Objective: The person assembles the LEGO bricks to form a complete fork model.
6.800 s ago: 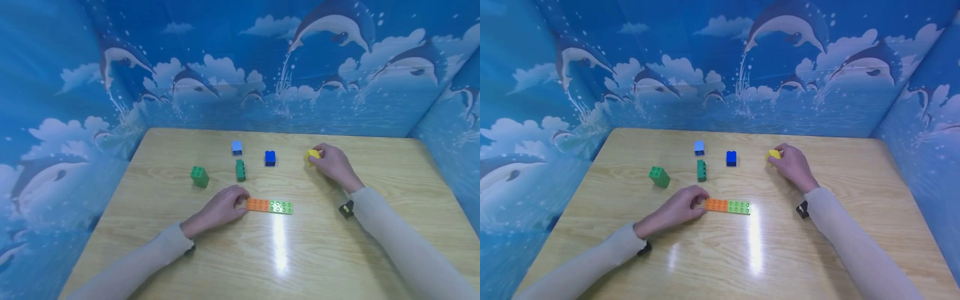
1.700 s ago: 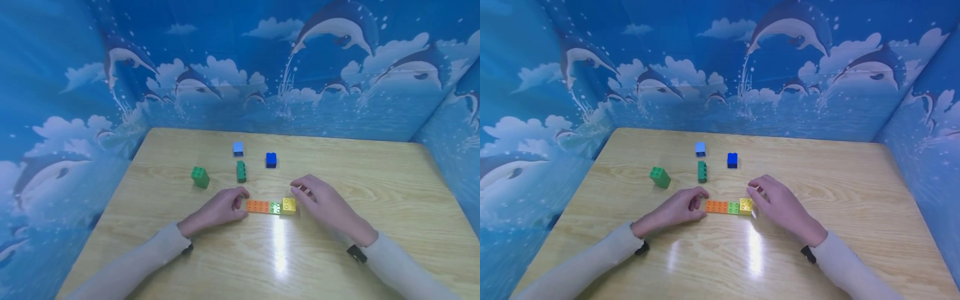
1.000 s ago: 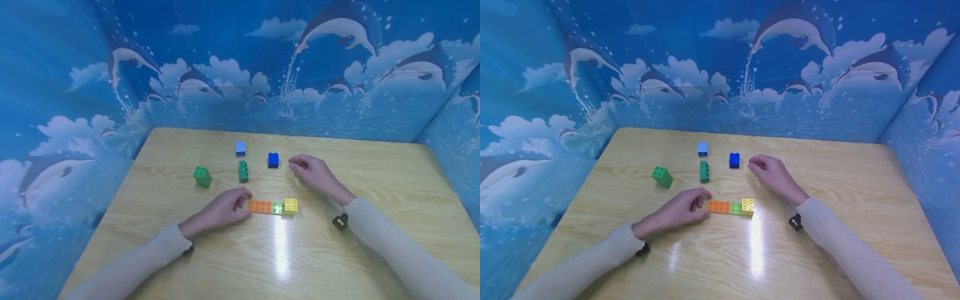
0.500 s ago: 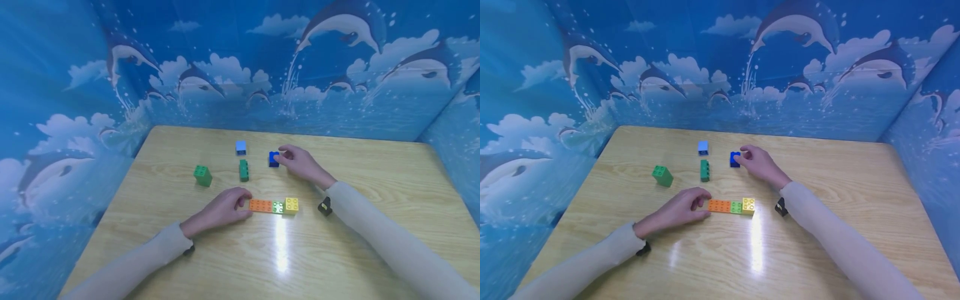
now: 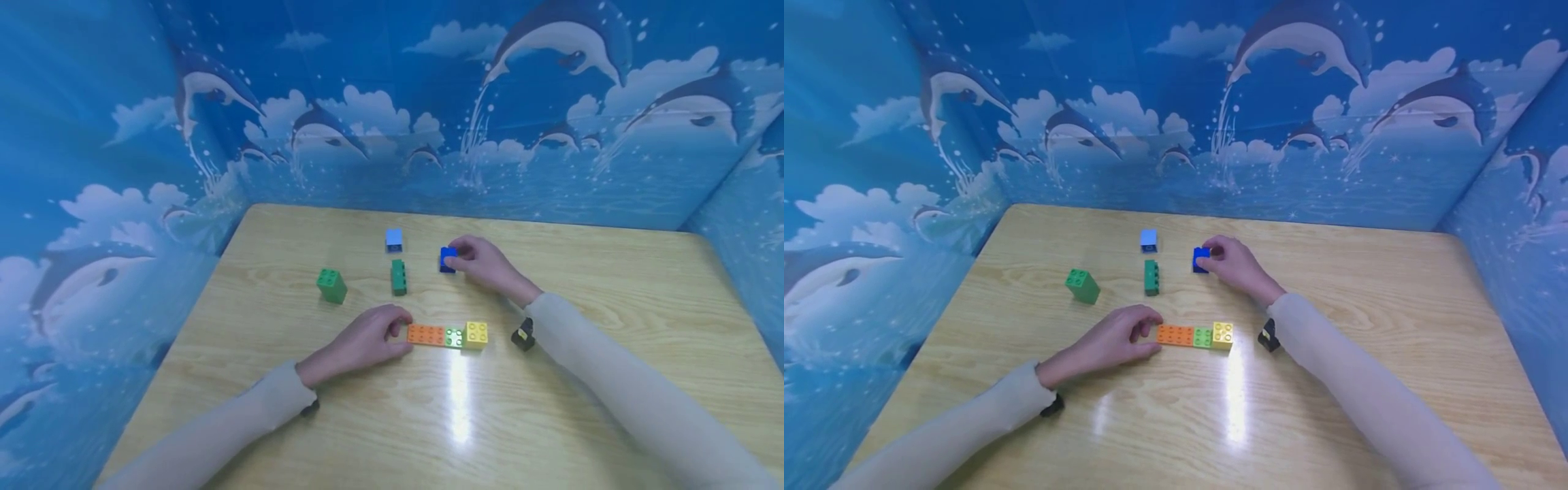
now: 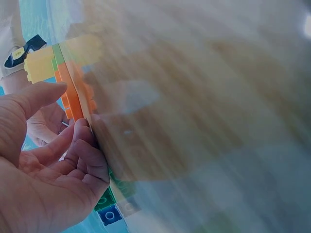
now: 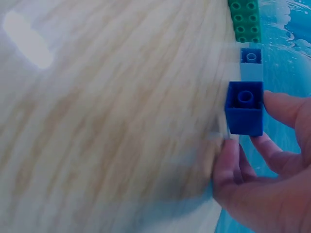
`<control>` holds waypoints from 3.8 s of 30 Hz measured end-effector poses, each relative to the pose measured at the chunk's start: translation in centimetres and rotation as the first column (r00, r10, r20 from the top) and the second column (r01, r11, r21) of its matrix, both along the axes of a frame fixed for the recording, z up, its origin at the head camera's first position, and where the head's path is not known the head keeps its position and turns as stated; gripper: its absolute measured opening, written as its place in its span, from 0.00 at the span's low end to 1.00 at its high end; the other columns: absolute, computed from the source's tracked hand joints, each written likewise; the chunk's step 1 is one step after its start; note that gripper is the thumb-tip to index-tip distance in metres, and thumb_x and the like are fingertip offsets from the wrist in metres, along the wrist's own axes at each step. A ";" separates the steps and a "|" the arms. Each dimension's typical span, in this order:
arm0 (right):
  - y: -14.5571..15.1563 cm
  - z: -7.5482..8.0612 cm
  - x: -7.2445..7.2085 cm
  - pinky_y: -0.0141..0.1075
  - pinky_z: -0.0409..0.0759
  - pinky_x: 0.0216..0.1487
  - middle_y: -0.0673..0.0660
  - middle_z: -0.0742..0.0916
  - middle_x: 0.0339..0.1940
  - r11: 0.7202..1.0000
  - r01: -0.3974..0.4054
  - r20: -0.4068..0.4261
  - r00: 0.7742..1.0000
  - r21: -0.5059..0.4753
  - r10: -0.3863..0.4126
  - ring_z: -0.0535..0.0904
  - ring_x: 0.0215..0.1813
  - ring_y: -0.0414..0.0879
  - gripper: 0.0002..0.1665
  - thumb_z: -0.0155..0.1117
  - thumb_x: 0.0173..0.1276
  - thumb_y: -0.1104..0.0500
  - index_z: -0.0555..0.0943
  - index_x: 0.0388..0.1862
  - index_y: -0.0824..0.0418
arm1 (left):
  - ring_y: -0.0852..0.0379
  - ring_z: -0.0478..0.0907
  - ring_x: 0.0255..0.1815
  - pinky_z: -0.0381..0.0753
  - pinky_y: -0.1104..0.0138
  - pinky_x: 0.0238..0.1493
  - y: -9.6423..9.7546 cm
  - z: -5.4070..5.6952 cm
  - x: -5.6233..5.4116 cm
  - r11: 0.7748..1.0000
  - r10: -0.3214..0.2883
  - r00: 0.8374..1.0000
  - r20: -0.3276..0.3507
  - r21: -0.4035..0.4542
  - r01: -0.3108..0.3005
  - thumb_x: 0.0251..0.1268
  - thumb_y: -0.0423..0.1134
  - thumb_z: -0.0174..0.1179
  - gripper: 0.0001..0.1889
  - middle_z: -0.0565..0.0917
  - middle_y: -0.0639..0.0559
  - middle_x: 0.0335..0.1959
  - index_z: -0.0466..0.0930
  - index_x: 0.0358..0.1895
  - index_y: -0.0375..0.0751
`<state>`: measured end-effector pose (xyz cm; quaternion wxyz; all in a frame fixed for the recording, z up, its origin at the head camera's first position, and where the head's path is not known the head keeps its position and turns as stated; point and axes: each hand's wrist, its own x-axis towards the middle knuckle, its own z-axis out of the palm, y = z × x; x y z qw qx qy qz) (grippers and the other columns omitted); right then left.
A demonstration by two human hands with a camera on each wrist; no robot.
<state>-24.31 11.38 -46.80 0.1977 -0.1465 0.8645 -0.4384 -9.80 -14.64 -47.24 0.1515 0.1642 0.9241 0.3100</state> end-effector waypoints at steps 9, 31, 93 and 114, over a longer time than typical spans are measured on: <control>-0.5 0.6 0.9 0.54 0.81 0.64 0.68 0.84 0.63 0.999 -0.004 0.031 0.999 -0.047 0.005 0.82 0.63 0.61 0.24 0.73 0.79 0.57 0.76 0.66 0.65 | 0.60 0.74 0.35 0.78 0.66 0.37 -0.1 0.1 -0.1 1.000 0.002 1.000 -0.003 0.003 -0.002 0.67 0.42 0.79 0.25 0.79 0.57 0.35 0.84 0.63 0.39; 0.7 0.8 4.5 0.53 0.84 0.61 0.66 0.85 0.61 0.995 -0.019 -0.085 0.996 -0.096 0.011 0.84 0.57 0.59 0.27 0.72 0.75 0.67 0.76 0.70 0.69 | 0.60 0.73 0.33 0.76 0.66 0.35 0.1 -0.3 0.5 1.000 -0.007 1.000 0.000 0.010 0.007 0.67 0.41 0.78 0.25 0.78 0.58 0.34 0.84 0.64 0.40; 0.7 1.9 13.3 0.52 0.83 0.58 0.48 0.90 0.49 0.971 -0.143 -0.403 0.891 0.191 0.210 0.82 0.55 0.49 0.22 0.86 0.64 0.60 0.89 0.55 0.56 | 0.60 0.75 0.33 0.79 0.65 0.37 0.0 -0.1 0.0 0.999 -0.006 0.999 -0.041 0.038 0.008 0.66 0.34 0.78 0.18 0.79 0.59 0.32 0.87 0.57 0.40; 1.0 1.3 12.2 0.39 0.87 0.50 0.44 0.87 0.42 0.991 -0.134 -0.163 0.977 0.022 0.136 0.83 0.47 0.43 0.21 0.87 0.60 0.64 0.92 0.52 0.55 | 0.61 0.78 0.31 0.81 0.66 0.36 0.2 0.3 -0.4 1.000 0.008 1.000 0.024 0.026 -0.009 0.66 0.36 0.79 0.18 0.81 0.60 0.31 0.88 0.57 0.41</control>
